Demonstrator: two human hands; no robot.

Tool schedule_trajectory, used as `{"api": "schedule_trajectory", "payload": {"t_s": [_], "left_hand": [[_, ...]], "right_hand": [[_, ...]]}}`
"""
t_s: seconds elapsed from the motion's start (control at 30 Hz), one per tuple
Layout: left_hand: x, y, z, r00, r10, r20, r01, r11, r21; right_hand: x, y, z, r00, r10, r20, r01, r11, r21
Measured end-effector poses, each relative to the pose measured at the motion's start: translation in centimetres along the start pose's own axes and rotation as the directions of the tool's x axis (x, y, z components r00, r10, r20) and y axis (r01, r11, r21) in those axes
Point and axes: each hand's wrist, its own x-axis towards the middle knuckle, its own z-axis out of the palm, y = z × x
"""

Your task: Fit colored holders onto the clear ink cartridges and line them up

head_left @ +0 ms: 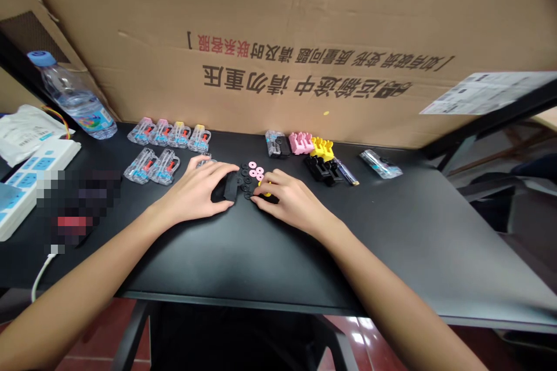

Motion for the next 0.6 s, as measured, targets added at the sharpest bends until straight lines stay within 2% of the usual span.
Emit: {"api": "schedule_trajectory", "payload": {"t_s": [0.17,0.3,0.6], "left_hand": [[0.06,0.29,-0.17,0.997,-0.057,-0.056,0.052,0.995,-0.083],[0.06,0.54,-0.33,0.994,-0.060,-0.092,0.049,0.992,-0.118],[-0.21,0.48,-0.74,0.999,-0.034,0.008,0.035,0.966,-0.255]], "right_hand": [[-0.04,-0.15,0.37,1.000,-0.006,-0.014,0.006,1.000,0.030],[-0.10,-0.14,0.70,0.999,-0.048,-0.004,0.048,0.997,0.057],[-0.12,-0.36,0.70,0.998,-0.069,-0.007,0.069,0.994,0.079]]}}
